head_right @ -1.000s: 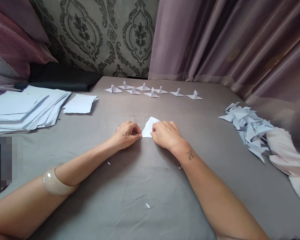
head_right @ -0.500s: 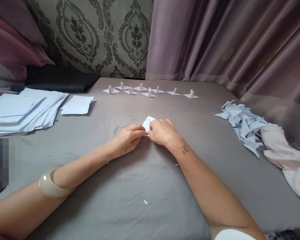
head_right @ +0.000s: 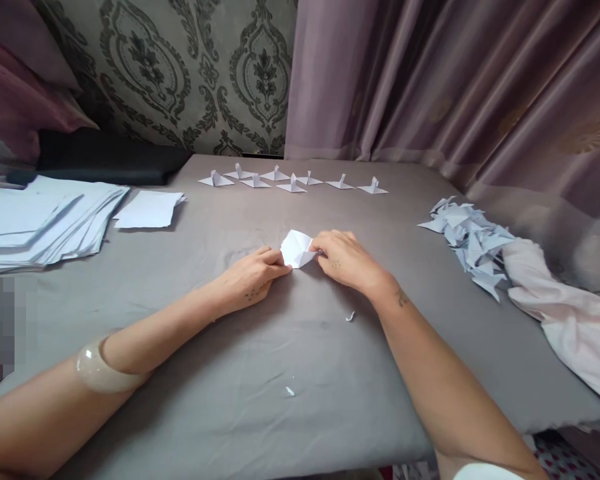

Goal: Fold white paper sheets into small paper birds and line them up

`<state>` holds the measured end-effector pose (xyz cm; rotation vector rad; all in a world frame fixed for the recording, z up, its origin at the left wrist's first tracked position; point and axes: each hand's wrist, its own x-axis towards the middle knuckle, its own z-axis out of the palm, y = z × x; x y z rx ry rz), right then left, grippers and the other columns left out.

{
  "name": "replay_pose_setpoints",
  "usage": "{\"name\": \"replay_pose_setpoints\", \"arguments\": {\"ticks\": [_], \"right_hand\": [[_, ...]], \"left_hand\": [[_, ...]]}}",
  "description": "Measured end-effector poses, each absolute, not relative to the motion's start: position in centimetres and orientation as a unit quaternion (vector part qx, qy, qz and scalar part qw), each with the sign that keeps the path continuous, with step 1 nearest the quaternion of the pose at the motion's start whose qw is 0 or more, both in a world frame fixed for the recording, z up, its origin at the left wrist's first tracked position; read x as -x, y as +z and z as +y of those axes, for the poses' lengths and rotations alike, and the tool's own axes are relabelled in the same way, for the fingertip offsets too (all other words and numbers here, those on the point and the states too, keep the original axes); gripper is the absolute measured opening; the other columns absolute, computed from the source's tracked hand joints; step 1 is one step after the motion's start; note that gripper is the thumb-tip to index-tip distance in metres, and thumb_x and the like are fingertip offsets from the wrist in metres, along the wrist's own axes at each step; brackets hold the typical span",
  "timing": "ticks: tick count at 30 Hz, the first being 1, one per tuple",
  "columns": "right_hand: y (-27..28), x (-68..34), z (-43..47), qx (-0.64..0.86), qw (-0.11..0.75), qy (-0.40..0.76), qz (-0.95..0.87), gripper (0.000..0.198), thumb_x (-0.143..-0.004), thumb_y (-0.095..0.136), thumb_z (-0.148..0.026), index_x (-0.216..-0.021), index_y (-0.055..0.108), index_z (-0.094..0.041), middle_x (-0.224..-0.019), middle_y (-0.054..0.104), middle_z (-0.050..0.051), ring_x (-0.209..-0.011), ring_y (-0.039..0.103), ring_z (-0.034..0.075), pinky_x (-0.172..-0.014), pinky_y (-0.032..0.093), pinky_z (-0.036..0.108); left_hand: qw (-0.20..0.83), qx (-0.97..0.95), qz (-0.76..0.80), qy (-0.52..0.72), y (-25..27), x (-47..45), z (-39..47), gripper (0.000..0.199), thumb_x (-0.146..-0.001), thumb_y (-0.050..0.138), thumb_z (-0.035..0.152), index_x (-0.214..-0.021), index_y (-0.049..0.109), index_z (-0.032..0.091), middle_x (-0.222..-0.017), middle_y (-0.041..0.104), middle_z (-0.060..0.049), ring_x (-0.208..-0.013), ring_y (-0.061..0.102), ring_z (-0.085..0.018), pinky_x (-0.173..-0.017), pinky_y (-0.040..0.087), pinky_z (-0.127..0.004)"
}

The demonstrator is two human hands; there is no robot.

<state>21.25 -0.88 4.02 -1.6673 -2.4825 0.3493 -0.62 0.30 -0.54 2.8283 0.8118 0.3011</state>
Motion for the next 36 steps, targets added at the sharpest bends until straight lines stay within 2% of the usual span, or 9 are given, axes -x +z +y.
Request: {"name": "replay_pose_setpoints", "arguments": {"ticks": [3,6,7,9,12,18,24,33,36], "right_hand": [[3.0,-20.4,-1.8,0.528,0.143,0.030,-0.837,0.026,-0.085,0.044,-0.008,-0.091,0.066,-0.023,-0.108,0.063,0.004,-0.099,0.054,0.018,-0.091,0.035,0.035],[1.9,-19.5,-2.7,0.559,0.252,-0.051,-0.788,0.030,-0.083,0.053,-0.011,-0.109,0.061,-0.022,-0.129,0.052,0.011,-0.116,0.046,0.024,-0.094,0.036,0.038],[1.5,-19.4,-3.1,0.589,0.284,-0.061,-0.754,0.033,-0.081,0.055,-0.013,-0.114,0.059,-0.020,-0.130,0.050,0.013,-0.116,0.046,0.025,-0.092,0.038,0.038],[0.8,-19.4,-3.7,0.649,0.317,-0.027,-0.692,0.030,-0.082,0.054,-0.016,-0.111,0.060,-0.016,-0.116,0.057,0.014,-0.103,0.054,0.024,-0.083,0.042,0.035],[-0.1,-19.5,-4.4,0.680,0.274,0.101,-0.673,0.020,-0.085,0.050,-0.018,-0.091,0.068,-0.020,-0.092,0.065,0.005,-0.079,0.060,0.017,-0.072,0.044,0.030],[-0.6,-18.1,-5.1,0.648,0.284,0.168,-0.686,0.024,-0.086,0.050,-0.020,-0.097,0.072,-0.023,-0.097,0.066,0.003,-0.086,0.061,0.015,-0.079,0.045,0.029],[-1.0,-17.7,-5.6,0.640,0.283,0.157,-0.696,0.031,-0.087,0.045,-0.017,-0.107,0.069,-0.021,-0.099,0.064,0.005,-0.089,0.060,0.016,-0.082,0.046,0.029],[-0.9,-16.9,-6.5,0.633,0.196,0.072,-0.745,0.033,-0.089,0.041,-0.016,-0.113,0.064,-0.018,-0.096,0.058,0.008,-0.089,0.055,0.020,-0.082,0.044,0.033],[-0.6,-16.4,-6.9,0.629,0.161,0.028,-0.760,0.035,-0.091,0.039,-0.017,-0.117,0.061,-0.015,-0.097,0.057,0.010,-0.087,0.053,0.021,-0.080,0.043,0.035]], "left_hand": [[0.089,-0.952,0.271,0.111,-0.7,0.7,0.2,0.043,-0.084,0.033,0.003,-0.110,0.064,0.015,-0.096,0.057,-0.010,-0.086,0.048,-0.021,-0.077,0.044,-0.031],[0.078,-0.954,0.267,0.110,-0.9,0.8,0.2,0.045,-0.083,0.033,0.002,-0.117,0.060,0.014,-0.097,0.056,-0.010,-0.085,0.047,-0.020,-0.078,0.043,-0.031],[0.074,-0.955,0.265,0.108,-1.0,0.8,0.1,0.047,-0.082,0.034,0.001,-0.120,0.059,0.014,-0.097,0.056,-0.010,-0.085,0.047,-0.020,-0.079,0.043,-0.031],[0.067,-0.956,0.265,0.103,-1.0,0.8,0.1,0.049,-0.082,0.033,0.001,-0.124,0.056,0.014,-0.097,0.056,-0.011,-0.085,0.046,-0.021,-0.080,0.043,-0.031],[0.062,-0.958,0.264,0.097,-1.1,0.7,0.1,0.052,-0.082,0.035,0.001,-0.129,0.052,0.012,-0.100,0.055,-0.012,-0.085,0.045,-0.021,-0.083,0.042,-0.032],[0.063,-0.959,0.258,0.100,-1.2,0.7,0.1,0.051,-0.081,0.036,0.000,-0.128,0.053,0.013,-0.104,0.053,-0.012,-0.089,0.045,-0.021,-0.087,0.042,-0.033],[0.062,-0.959,0.257,0.106,-1.4,0.9,-0.3,0.053,-0.082,0.035,0.000,-0.132,0.049,0.012,-0.105,0.053,-0.013,-0.091,0.044,-0.022,-0.089,0.043,-0.034],[0.094,-0.946,0.267,0.154,-2.0,1.3,-0.5,0.048,-0.087,0.037,0.004,-0.132,0.051,0.016,-0.107,0.056,-0.012,-0.095,0.046,-0.021,-0.088,0.045,-0.035],[0.139,-0.934,0.272,0.187,-1.8,1.5,-0.6,0.043,-0.087,0.038,0.004,-0.123,0.058,0.018,-0.107,0.058,-0.010,-0.096,0.049,-0.020,-0.087,0.046,-0.033]]}}
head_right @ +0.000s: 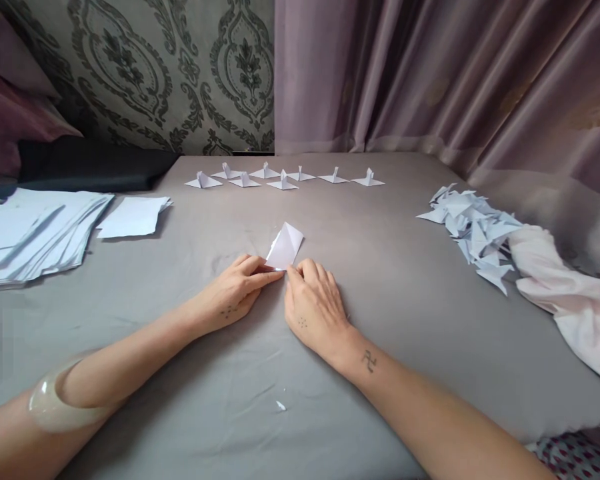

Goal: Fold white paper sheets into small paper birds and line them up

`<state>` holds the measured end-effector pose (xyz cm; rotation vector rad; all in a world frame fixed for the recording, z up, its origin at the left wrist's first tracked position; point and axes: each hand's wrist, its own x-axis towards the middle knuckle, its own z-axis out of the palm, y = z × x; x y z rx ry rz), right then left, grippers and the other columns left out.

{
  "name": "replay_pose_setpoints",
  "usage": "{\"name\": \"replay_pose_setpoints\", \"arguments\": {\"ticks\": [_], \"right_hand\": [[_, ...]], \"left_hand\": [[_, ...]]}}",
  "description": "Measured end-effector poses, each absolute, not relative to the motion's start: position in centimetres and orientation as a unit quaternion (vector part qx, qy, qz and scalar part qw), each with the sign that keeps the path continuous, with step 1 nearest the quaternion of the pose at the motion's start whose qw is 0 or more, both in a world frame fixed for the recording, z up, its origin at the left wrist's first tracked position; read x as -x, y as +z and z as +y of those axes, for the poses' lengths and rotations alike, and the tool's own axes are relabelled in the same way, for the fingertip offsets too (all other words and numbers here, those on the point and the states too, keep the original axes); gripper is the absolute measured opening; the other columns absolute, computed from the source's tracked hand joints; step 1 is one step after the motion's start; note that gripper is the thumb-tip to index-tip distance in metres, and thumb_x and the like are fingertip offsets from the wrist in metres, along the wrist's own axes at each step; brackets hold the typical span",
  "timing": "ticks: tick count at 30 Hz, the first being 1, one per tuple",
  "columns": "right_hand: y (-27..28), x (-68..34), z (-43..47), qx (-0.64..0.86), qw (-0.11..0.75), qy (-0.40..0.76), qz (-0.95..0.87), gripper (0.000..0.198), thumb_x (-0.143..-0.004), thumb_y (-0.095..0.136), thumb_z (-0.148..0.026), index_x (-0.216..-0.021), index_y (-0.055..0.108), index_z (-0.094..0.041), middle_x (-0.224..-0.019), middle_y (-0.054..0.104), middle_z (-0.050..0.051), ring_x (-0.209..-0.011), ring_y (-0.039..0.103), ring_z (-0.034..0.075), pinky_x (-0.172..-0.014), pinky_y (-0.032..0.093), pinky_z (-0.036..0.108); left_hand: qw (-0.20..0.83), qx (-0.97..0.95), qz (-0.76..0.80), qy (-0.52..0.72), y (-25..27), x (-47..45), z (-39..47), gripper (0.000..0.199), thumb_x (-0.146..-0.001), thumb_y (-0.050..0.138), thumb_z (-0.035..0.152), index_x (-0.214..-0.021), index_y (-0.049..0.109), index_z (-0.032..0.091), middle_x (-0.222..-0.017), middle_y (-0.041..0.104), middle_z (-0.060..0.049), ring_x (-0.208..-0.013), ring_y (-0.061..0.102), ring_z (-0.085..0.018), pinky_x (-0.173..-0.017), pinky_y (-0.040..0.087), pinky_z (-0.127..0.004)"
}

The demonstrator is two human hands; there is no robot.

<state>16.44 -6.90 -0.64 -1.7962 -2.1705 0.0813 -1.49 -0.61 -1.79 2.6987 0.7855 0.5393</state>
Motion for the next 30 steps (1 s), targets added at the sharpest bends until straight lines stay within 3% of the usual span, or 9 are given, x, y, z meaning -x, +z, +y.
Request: {"name": "replay_pose_setpoints", "arguments": {"ticks": [3,9,15,17,30], "right_hand": [[-0.6,-16.1,-7.2,0.624,0.139,-0.005,-0.769,0.039,-0.090,0.038,-0.016,-0.123,0.058,-0.013,-0.096,0.057,0.011,-0.086,0.052,0.022,-0.079,0.042,0.036],[-0.6,-16.4,-6.8,0.610,0.141,-0.012,-0.779,0.039,-0.084,0.040,-0.012,-0.117,0.062,-0.012,-0.094,0.059,0.012,-0.085,0.053,0.023,-0.079,0.043,0.038],[-0.9,-17.6,-5.5,0.634,0.334,0.115,-0.688,0.037,-0.079,0.040,-0.005,-0.103,0.066,-0.017,-0.099,0.067,0.006,-0.088,0.062,0.017,-0.079,0.048,0.029],[-1.0,-17.6,-5.5,0.613,0.359,0.119,-0.694,0.039,-0.078,0.040,-0.002,-0.104,0.065,-0.018,-0.100,0.069,0.004,-0.092,0.063,0.016,-0.083,0.048,0.028],[-0.4,-15.8,-6.6,0.590,0.172,0.035,-0.788,0.040,-0.082,0.040,-0.009,-0.116,0.061,-0.016,-0.103,0.059,0.010,-0.093,0.051,0.023,-0.083,0.045,0.036]], "left_hand": [[0.198,-0.896,0.326,0.227,-1.4,1.5,-0.8,0.032,-0.083,0.045,0.006,-0.107,0.062,0.018,-0.101,0.062,-0.007,-0.089,0.055,-0.017,-0.080,0.048,-0.029],[0.250,-0.834,0.414,0.267,-1.1,1.1,-0.6,0.018,-0.087,0.051,0.016,-0.101,0.063,0.020,-0.089,0.067,-0.003,-0.082,0.060,-0.015,-0.072,0.048,-0.026],[0.232,-0.840,0.411,0.267,-1.1,0.8,-0.3,0.021,-0.087,0.049,0.011,-0.093,0.067,0.020,-0.090,0.070,-0.002,-0.082,0.062,-0.015,-0.074,0.048,-0.025],[0.225,-0.843,0.410,0.267,-1.2,0.8,-0.3,0.021,-0.087,0.050,0.011,-0.093,0.067,0.020,-0.090,0.070,-0.002,-0.081,0.063,-0.015,-0.073,0.048,-0.026],[0.210,-0.838,0.411,0.289,-1.8,0.9,-0.3,0.026,-0.083,0.048,0.009,-0.092,0.070,0.019,-0.094,0.066,-0.005,-0.080,0.062,-0.014,-0.077,0.052,-0.027]]}}
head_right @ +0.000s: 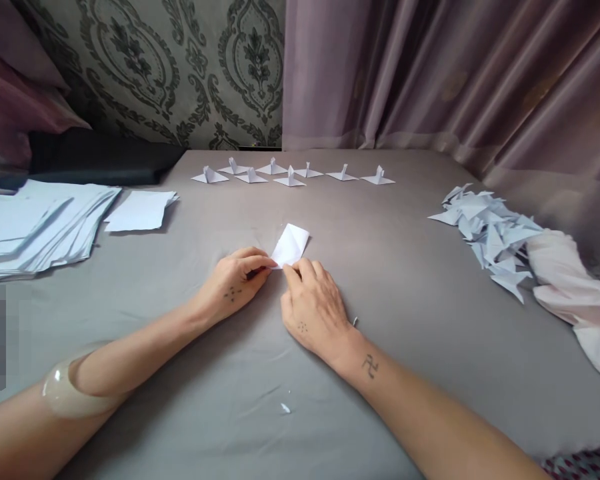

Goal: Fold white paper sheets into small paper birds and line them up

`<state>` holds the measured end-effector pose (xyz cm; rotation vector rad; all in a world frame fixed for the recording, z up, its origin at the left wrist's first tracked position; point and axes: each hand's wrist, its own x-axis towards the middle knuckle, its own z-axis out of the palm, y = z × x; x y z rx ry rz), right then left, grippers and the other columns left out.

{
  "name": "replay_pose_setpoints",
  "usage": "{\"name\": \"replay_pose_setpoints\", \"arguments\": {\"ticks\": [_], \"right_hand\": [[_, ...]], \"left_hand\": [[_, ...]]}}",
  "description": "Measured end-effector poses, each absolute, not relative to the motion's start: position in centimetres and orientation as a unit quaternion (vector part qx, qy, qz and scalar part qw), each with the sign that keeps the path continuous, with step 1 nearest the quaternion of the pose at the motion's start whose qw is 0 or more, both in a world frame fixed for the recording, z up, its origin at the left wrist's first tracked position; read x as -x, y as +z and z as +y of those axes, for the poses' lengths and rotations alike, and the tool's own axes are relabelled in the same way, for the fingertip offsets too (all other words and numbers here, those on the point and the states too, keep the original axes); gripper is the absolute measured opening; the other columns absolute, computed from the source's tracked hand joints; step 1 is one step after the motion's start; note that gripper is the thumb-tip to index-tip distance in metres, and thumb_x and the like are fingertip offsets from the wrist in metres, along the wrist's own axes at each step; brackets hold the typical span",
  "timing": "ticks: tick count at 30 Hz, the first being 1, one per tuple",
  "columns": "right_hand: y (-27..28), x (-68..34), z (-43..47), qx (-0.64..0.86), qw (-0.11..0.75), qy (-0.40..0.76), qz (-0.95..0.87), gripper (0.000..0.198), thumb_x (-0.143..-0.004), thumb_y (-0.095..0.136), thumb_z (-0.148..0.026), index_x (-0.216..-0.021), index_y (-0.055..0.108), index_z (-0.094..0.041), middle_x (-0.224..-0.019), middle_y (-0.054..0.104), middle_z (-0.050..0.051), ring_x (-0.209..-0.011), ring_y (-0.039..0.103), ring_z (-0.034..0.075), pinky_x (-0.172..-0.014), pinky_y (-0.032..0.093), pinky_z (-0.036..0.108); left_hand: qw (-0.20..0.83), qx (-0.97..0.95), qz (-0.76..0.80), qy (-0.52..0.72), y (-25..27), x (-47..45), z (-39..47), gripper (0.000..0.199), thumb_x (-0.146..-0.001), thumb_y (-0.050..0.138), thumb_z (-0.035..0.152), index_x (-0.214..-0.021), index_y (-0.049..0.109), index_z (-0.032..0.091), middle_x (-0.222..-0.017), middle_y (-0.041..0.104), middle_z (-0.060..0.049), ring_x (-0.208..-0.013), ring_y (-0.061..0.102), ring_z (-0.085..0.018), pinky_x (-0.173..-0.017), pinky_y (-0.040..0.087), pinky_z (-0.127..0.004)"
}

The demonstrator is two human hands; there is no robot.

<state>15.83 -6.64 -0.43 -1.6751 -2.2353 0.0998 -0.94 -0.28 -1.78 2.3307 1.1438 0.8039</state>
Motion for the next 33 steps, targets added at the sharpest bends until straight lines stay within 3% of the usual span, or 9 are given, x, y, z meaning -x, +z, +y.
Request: {"name": "replay_pose_setpoints", "arguments": {"ticks": [7,22,29,33], "right_hand": [[-0.3,-15.6,-6.7,0.583,0.138,0.012,-0.801,0.045,-0.086,0.041,-0.015,-0.129,0.055,-0.019,-0.105,0.056,0.011,-0.091,0.047,0.023,-0.082,0.042,0.037],[0.5,-15.5,-6.2,0.568,0.103,0.023,-0.816,0.043,-0.088,0.043,-0.020,-0.129,0.055,-0.026,-0.100,0.053,0.010,-0.088,0.044,0.023,-0.081,0.039,0.036],[0.4,-15.3,-6.0,0.557,0.106,-0.004,-0.824,0.042,-0.089,0.043,-0.025,-0.130,0.054,-0.025,-0.097,0.053,0.010,-0.086,0.044,0.024,-0.077,0.038,0.037],[0.5,-15.9,-6.2,0.556,0.121,0.027,-0.822,0.036,-0.091,0.042,-0.025,-0.121,0.059,-0.020,-0.098,0.054,0.010,-0.090,0.046,0.022,-0.081,0.040,0.035]], "left_hand": [[0.210,-0.833,0.421,0.290,-1.5,1.3,-0.3,0.032,-0.077,0.045,0.004,-0.091,0.071,0.016,-0.092,0.065,-0.006,-0.077,0.061,-0.014,-0.075,0.051,-0.028],[0.250,-0.794,0.477,0.283,-0.7,1.2,-0.1,0.029,-0.076,0.042,0.003,-0.076,0.068,0.015,-0.088,0.066,-0.005,-0.071,0.059,-0.013,-0.070,0.048,-0.025],[0.191,-0.866,0.376,0.268,-1.2,1.3,0.0,0.044,-0.077,0.038,0.000,-0.112,0.059,0.015,-0.089,0.064,-0.006,-0.081,0.057,-0.016,-0.076,0.048,-0.029],[0.137,-0.902,0.353,0.209,-1.1,1.5,-0.2,0.046,-0.079,0.037,0.002,-0.119,0.056,0.016,-0.086,0.063,-0.006,-0.084,0.055,-0.019,-0.074,0.048,-0.031]]}}
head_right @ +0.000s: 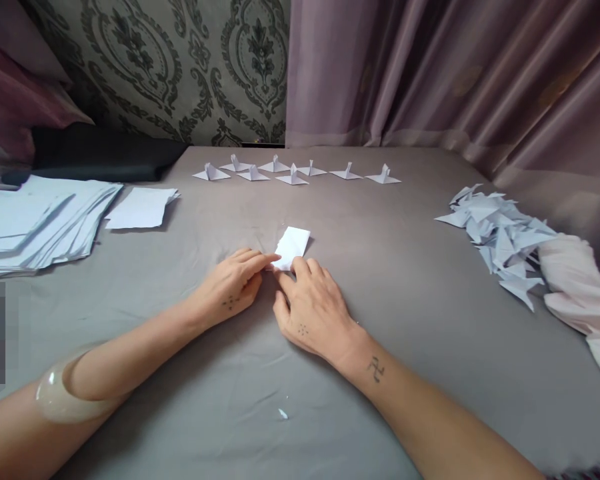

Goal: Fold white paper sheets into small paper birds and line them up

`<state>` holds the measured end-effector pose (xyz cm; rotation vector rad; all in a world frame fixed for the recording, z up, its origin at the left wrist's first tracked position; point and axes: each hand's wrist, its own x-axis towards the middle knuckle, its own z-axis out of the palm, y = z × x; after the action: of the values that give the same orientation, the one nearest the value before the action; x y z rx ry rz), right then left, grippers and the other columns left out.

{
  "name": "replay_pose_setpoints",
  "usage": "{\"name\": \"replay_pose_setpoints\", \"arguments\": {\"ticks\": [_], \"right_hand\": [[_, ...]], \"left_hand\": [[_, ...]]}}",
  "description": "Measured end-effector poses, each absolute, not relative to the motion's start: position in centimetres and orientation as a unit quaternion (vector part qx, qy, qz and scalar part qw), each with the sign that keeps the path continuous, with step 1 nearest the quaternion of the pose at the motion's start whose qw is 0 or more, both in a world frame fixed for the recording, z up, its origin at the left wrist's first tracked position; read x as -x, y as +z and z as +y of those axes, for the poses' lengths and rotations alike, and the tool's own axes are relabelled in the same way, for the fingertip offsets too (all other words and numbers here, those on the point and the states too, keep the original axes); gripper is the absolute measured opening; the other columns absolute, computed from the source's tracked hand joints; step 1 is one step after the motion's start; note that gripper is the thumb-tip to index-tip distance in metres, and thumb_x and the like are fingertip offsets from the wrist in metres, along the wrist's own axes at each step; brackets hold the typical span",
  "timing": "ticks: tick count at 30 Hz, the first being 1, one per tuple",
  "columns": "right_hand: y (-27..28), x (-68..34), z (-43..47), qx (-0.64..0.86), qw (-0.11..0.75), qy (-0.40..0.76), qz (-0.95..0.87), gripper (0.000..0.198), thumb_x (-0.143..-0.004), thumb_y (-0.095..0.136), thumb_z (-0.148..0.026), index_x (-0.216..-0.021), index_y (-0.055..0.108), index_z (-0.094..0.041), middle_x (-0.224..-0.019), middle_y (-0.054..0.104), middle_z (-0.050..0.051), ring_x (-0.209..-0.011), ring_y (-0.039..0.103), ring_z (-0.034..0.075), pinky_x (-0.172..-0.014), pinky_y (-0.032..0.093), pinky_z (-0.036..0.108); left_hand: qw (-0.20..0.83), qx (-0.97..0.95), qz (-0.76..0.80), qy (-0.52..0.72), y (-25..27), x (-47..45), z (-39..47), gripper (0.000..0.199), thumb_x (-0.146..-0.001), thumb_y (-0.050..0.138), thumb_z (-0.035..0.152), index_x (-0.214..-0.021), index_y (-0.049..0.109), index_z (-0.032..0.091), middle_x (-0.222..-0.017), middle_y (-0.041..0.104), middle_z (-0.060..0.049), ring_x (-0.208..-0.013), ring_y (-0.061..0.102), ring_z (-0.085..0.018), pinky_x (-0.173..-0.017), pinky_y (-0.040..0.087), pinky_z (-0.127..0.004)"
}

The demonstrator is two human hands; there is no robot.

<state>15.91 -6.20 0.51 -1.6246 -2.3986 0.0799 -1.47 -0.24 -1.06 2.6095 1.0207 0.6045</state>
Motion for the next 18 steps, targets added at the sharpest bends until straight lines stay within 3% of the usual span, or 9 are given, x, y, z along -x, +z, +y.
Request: {"name": "replay_pose_setpoints", "arguments": {"ticks": [5,11,18], "right_hand": [[0.8,-16.6,-6.3,0.572,0.117,0.020,-0.811,0.030,-0.090,0.042,-0.023,-0.109,0.063,-0.015,-0.096,0.056,0.009,-0.088,0.049,0.022,-0.077,0.041,0.034],[0.9,-17.1,-6.4,0.585,0.111,0.003,-0.803,0.023,-0.087,0.042,-0.018,-0.092,0.065,-0.016,-0.087,0.057,0.008,-0.082,0.050,0.020,-0.069,0.040,0.032],[0.9,-18.5,-5.9,0.620,0.142,0.033,-0.771,0.026,-0.084,0.045,-0.015,-0.090,0.069,-0.021,-0.089,0.060,0.006,-0.081,0.054,0.018,-0.062,0.038,0.029]], "left_hand": [[0.089,-0.930,0.327,0.141,-0.4,1.4,-0.6,0.040,-0.082,0.040,0.007,-0.115,0.061,0.018,-0.091,0.061,-0.008,-0.086,0.053,-0.020,-0.076,0.048,-0.033],[0.080,-0.929,0.329,0.147,-0.3,1.4,-0.7,0.036,-0.084,0.041,0.010,-0.109,0.066,0.018,-0.089,0.061,-0.008,-0.083,0.053,-0.020,-0.073,0.049,-0.032],[0.077,-0.919,0.352,0.161,-0.6,1.1,-0.5,0.028,-0.086,0.043,0.015,-0.099,0.067,0.018,-0.084,0.060,-0.007,-0.081,0.053,-0.019,-0.068,0.046,-0.030]]}}
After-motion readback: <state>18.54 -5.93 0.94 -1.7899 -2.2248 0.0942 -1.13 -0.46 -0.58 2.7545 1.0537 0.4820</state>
